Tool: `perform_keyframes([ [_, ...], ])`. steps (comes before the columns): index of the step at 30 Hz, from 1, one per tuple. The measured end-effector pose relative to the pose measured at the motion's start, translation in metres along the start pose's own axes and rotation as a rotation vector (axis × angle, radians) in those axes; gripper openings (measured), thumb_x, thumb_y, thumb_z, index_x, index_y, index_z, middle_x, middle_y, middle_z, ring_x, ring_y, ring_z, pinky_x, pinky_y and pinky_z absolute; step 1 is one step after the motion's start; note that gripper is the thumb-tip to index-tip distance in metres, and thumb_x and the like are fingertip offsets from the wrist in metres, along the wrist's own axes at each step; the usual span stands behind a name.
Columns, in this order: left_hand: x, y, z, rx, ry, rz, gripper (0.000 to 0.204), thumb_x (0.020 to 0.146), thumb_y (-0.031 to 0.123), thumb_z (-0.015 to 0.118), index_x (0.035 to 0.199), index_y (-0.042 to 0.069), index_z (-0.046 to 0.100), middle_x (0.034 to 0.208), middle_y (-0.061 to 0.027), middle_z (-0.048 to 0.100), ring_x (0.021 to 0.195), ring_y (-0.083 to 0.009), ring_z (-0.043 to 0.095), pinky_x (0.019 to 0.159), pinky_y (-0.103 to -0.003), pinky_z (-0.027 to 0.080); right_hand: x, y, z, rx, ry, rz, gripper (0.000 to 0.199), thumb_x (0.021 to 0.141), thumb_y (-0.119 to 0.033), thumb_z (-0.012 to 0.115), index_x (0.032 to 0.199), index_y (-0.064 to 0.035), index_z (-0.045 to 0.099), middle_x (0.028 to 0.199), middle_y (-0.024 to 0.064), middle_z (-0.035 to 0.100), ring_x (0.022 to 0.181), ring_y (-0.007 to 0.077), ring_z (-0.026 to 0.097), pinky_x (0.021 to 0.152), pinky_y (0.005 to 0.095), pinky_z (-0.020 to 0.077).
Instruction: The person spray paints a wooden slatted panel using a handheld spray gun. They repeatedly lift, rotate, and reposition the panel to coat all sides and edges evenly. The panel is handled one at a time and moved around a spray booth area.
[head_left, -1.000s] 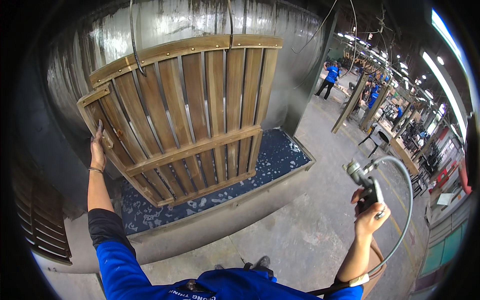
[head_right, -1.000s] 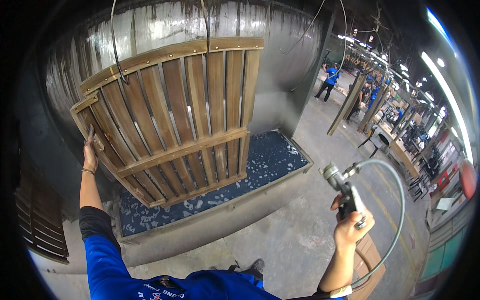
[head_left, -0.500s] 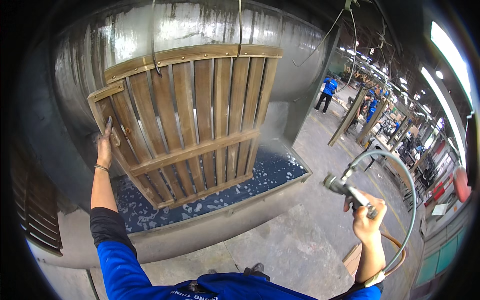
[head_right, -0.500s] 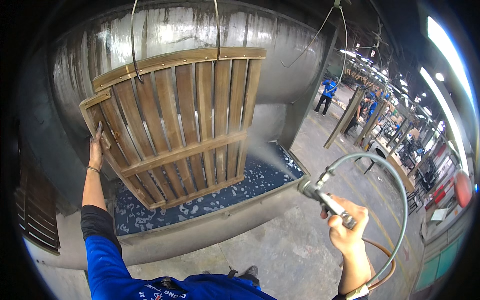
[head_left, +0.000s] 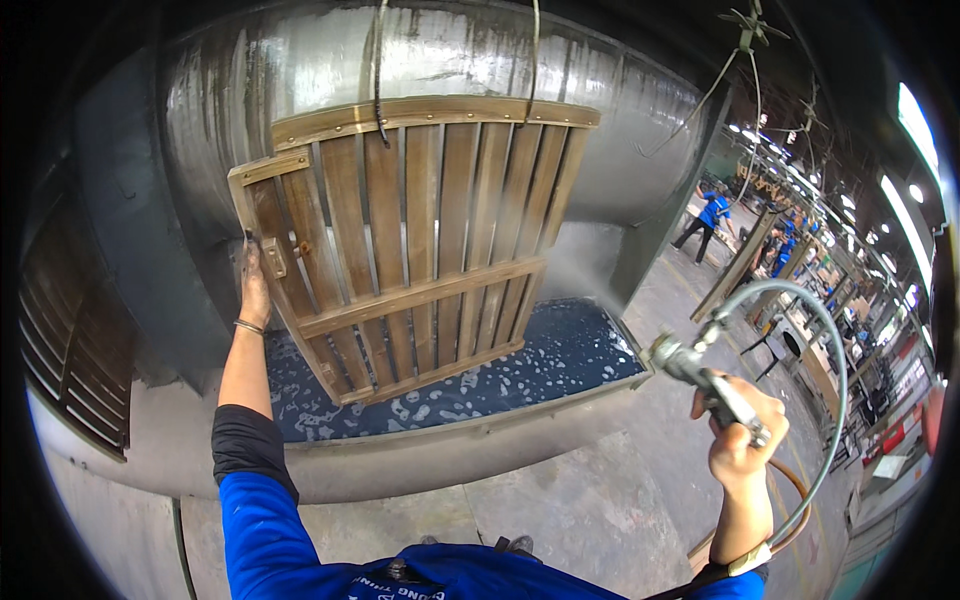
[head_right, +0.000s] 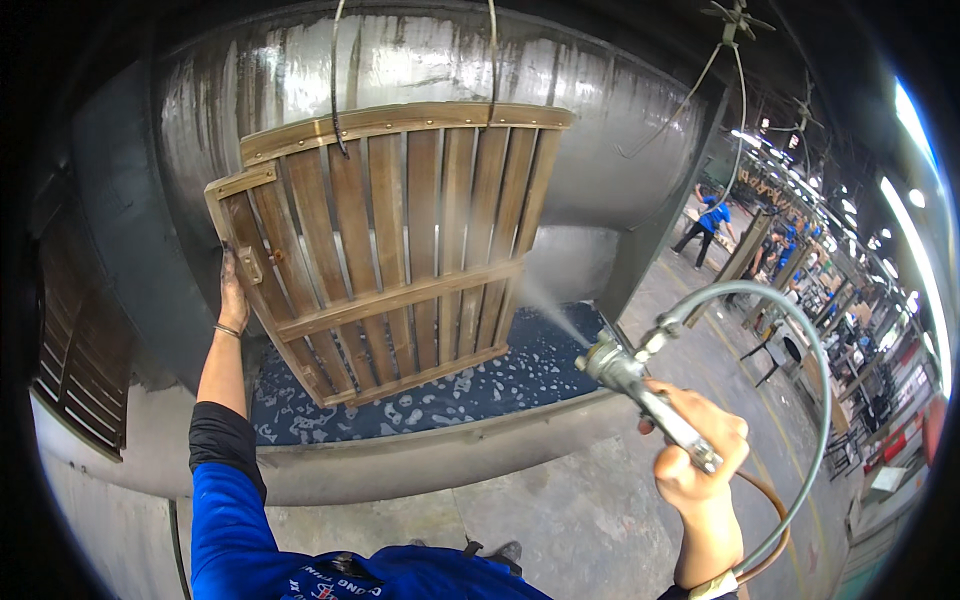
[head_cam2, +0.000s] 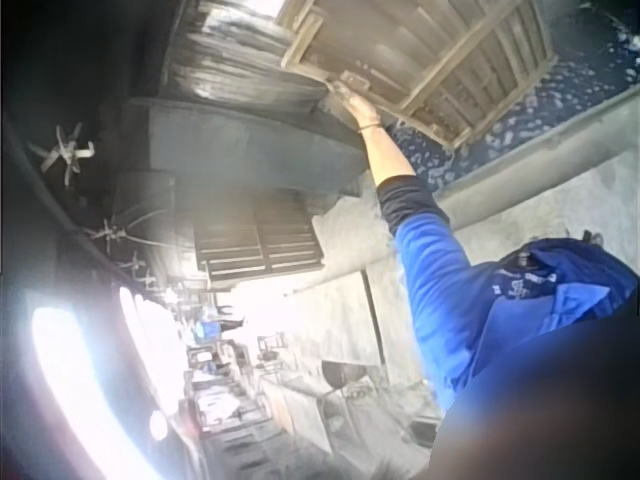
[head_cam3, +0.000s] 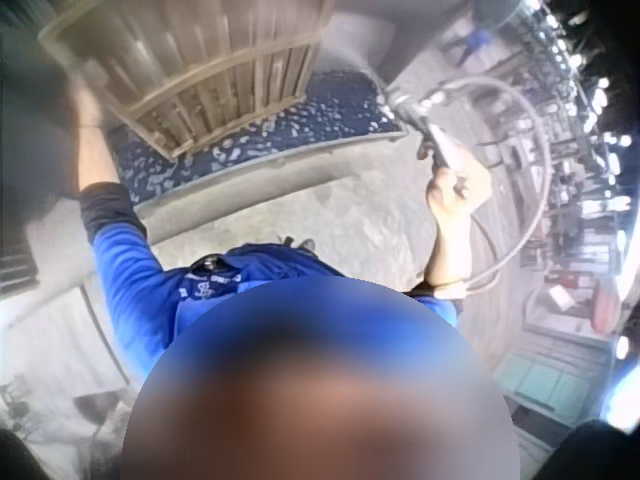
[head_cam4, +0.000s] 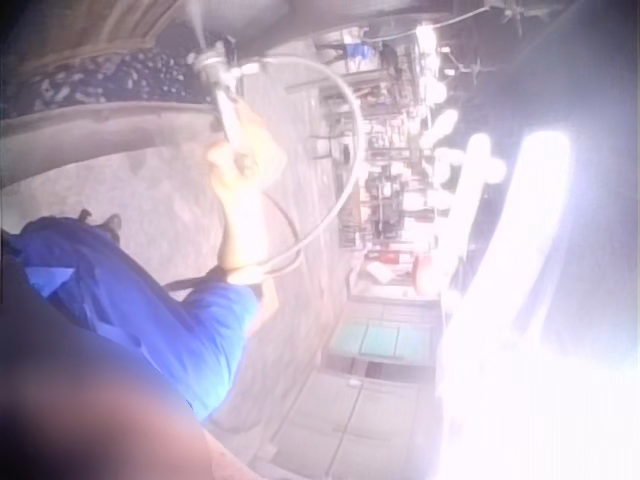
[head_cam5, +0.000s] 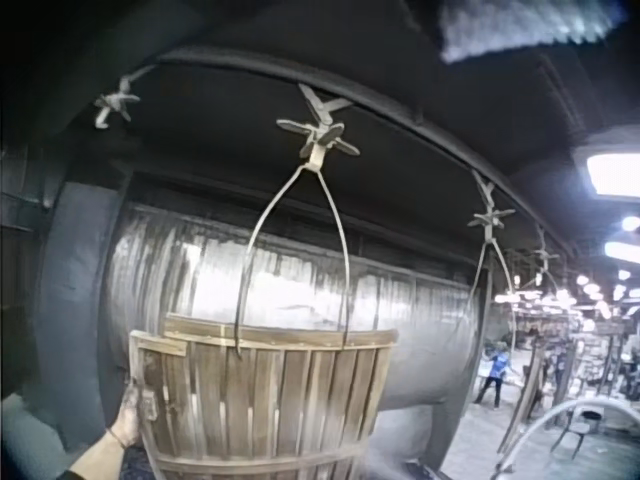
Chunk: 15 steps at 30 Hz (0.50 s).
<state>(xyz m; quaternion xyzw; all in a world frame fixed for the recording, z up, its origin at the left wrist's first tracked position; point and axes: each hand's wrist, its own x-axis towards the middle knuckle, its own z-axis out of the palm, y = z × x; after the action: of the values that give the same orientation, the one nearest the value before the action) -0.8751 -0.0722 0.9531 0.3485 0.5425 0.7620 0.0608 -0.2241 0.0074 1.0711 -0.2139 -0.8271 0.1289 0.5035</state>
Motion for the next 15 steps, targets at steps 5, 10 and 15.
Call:
perform_keyframes([
  [5, -0.016, 0.003, 0.004, -0.325, -0.045, -0.116, 0.071, 0.106, 0.057, 0.038, 0.156, 0.007, 0.032, 0.157, -0.0061, 0.039, 0.141, -0.0199, 0.04, 0.117, -0.035, 0.033, 0.009, 0.003, 0.021, 0.042, -0.045, -0.088, 0.084, 0.086, -0.072, 0.061, 0.104, 0.0088, 0.071, 0.071, 0.0111, 0.069, 0.064, 0.0198, 0.071, 0.058, 0.0288, 0.054],
  [10, -0.022, 0.007, 0.001, -0.317, 0.08, 0.013, 0.06, 0.106, 0.04, 0.05, 0.15, 0.002, 0.034, 0.146, -0.0091, 0.048, 0.136, -0.0202, 0.045, 0.114, -0.037, 0.036, 0.011, 0.006, 0.036, 0.141, -0.201, 0.037, 0.086, 0.083, -0.075, 0.06, 0.102, 0.0081, 0.072, 0.069, 0.0114, 0.069, 0.061, 0.021, 0.071, 0.057, 0.0281, 0.0544],
  [15, -0.025, 0.024, -0.009, -0.09, 0.13, -0.021, 0.052, 0.103, 0.036, 0.055, 0.144, 0.005, 0.045, 0.143, -0.0081, 0.052, 0.131, -0.0194, 0.049, 0.11, -0.039, 0.038, 0.018, 0.013, 0.044, 0.307, -0.092, -0.103, 0.087, 0.094, -0.073, 0.046, 0.1, 0.0102, 0.071, 0.068, 0.0141, 0.07, 0.06, 0.0224, 0.071, 0.054, 0.0287, 0.054],
])
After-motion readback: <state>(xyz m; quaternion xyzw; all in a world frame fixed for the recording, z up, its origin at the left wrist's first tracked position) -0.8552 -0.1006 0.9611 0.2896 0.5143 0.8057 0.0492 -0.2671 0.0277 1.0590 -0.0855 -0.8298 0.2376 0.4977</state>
